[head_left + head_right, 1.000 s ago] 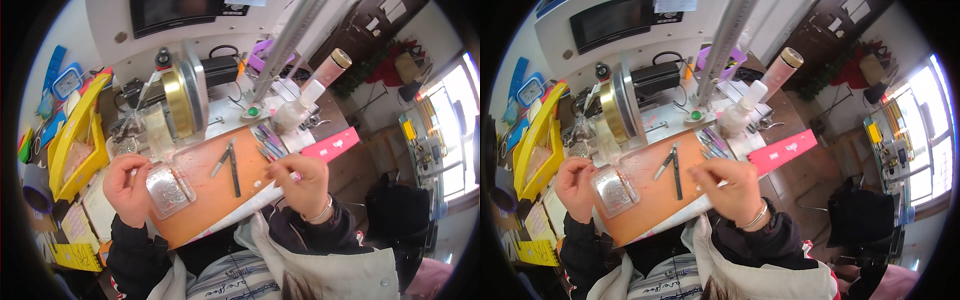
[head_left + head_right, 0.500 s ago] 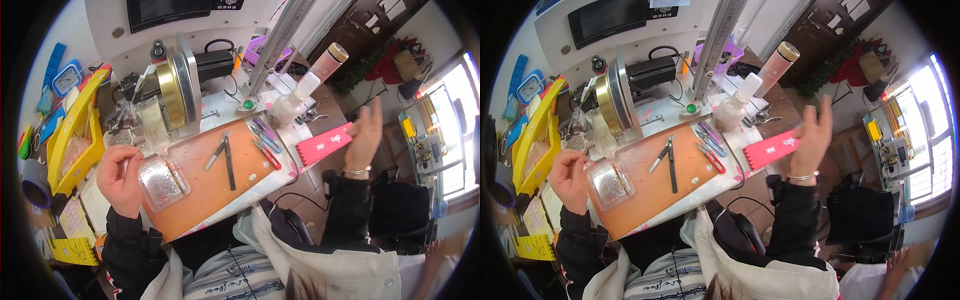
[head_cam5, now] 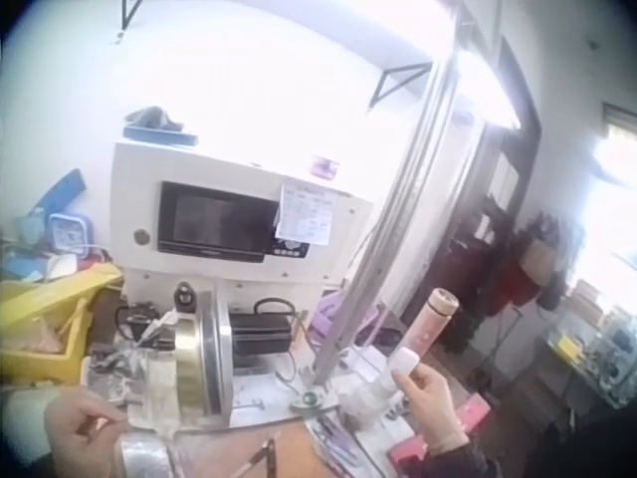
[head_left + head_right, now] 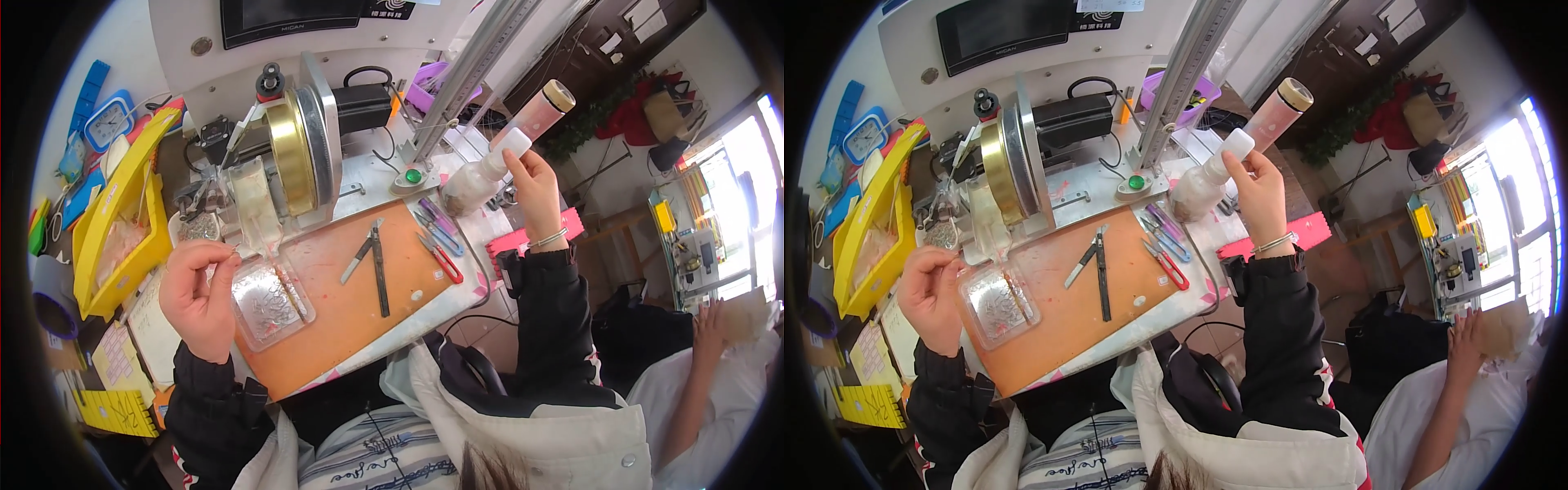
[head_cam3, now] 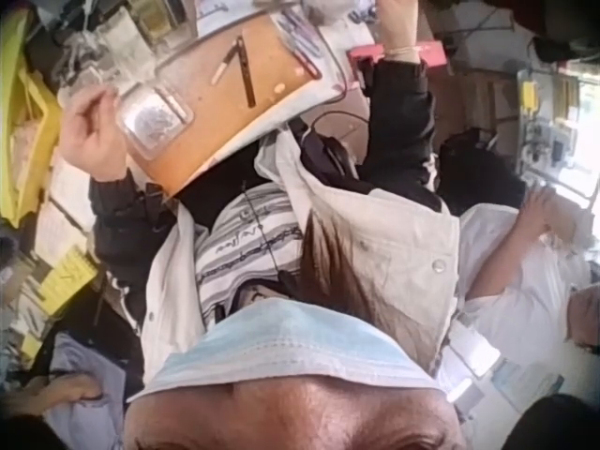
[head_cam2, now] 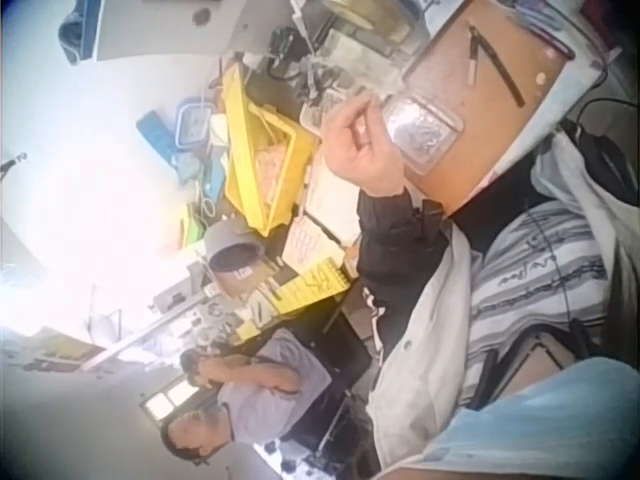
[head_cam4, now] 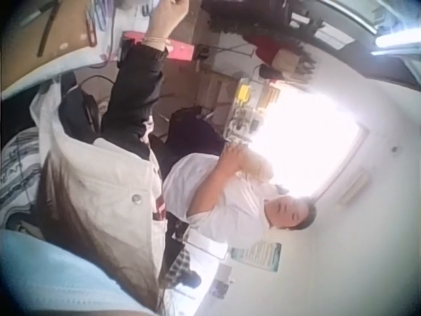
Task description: Gluing, measuring, and assembling small mechanical parts at a workbench.
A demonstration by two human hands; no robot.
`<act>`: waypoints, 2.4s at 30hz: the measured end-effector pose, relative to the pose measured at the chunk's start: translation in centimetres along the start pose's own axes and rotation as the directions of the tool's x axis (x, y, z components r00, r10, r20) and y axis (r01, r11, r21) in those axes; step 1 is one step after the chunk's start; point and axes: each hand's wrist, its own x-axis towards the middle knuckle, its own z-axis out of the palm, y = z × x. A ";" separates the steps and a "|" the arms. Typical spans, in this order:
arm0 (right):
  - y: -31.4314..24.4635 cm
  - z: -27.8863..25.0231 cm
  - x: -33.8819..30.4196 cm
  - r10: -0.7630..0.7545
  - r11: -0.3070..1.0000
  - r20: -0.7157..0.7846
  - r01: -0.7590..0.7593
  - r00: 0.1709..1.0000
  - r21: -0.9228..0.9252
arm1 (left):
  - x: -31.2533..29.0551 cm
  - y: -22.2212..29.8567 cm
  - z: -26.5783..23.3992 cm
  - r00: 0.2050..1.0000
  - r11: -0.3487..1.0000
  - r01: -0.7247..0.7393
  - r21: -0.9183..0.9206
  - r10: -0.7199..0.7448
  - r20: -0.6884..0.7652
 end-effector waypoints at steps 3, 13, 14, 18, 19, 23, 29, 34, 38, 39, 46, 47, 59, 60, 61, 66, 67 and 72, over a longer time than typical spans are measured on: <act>2.3 1.0 0.9 -0.102 0.994 0.034 0.104 0.994 -0.041 | 0.1 0.5 -0.1 0.999 0.998 0.011 0.066 -0.008 -0.038; 0.0 2.0 -7.5 -0.534 0.803 -0.271 0.380 0.801 -0.460 | 1.7 0.4 0.5 0.988 0.984 -0.152 0.092 0.152 0.002; 0.2 2.2 -7.9 -0.790 0.496 -0.081 0.557 0.607 -0.666 | 1.5 0.4 0.2 0.988 0.981 -0.149 0.124 0.152 -0.014; -1.7 0.2 -5.8 -0.838 0.467 -0.193 0.488 0.510 -0.737 | 1.0 0.3 -0.3 0.986 0.982 -0.164 0.092 0.166 -0.015; -2.1 0.0 -5.3 -0.721 0.650 -0.372 0.384 0.585 -0.656 | 0.8 0.3 -0.5 0.987 0.984 -0.160 0.083 0.162 -0.011; -2.8 0.0 -4.8 -0.911 0.260 0.000 0.576 0.412 -0.775 | 0.8 0.4 -0.5 0.979 0.975 -0.202 0.089 0.203 -0.003; -3.6 -0.5 -4.2 -0.845 0.330 -0.016 0.499 0.534 -0.801 | 1.7 0.1 0.5 0.970 0.967 -0.242 0.083 0.242 0.014; -2.7 0.3 -1.9 -0.816 0.388 -0.045 0.488 0.577 -0.782 | 0.9 1.1 -0.6 0.992 0.971 -0.115 0.211 0.122 -0.021; -3.9 -1.0 -1.9 -0.786 0.495 -0.173 0.438 0.593 -0.751 | 0.7 0.6 0.1 0.994 0.988 -0.083 0.127 0.091 -0.059; -3.9 -1.6 -1.8 -0.786 0.493 -0.181 0.423 0.591 -0.761 | 0.8 0.6 0.4 0.994 0.990 -0.085 0.115 0.092 -0.060; -0.6 -0.8 -0.6 -0.323 0.916 -0.093 0.286 0.942 -0.282 | 0.6 0.4 0.5 0.996 0.991 -0.070 0.111 0.076 -0.051; -0.1 -0.5 0.2 -0.147 0.989 -0.091 0.144 0.985 -0.041 | 0.4 0.2 0.5 0.996 0.994 -0.053 0.091 0.058 -0.062; 0.0 -0.5 0.1 -0.137 0.990 -0.239 0.128 0.961 -0.050 | 0.4 0.5 0.4 0.999 0.999 -0.008 0.042 0.010 -0.047; -0.3 -0.7 -0.5 -0.160 0.982 -0.388 0.187 0.907 0.032 | 0.4 0.6 0.5 0.999 0.999 -0.015 0.033 0.016 -0.046; -0.7 -0.8 -1.0 -0.192 0.961 -0.470 0.262 0.862 0.089 | 0.3 0.7 0.6 0.999 0.999 -0.015 0.029 0.016 -0.041; -0.3 -0.7 -3.1 0.042 0.809 -0.543 0.290 0.839 0.511 | -0.4 -0.1 -0.7 0.998 0.997 0.017 0.081 -0.012 -0.060; -1.5 -1.1 -4.0 0.128 0.730 -0.498 0.258 0.858 0.633 | -0.2 0.4 -1.0 0.997 0.993 0.030 0.113 -0.021 -0.075; -3.8 1.5 -9.0 -0.004 0.579 -0.306 0.251 0.952 0.775 | 0.7 0.8 0.3 0.998 0.988 -0.024 0.150 0.032 -0.048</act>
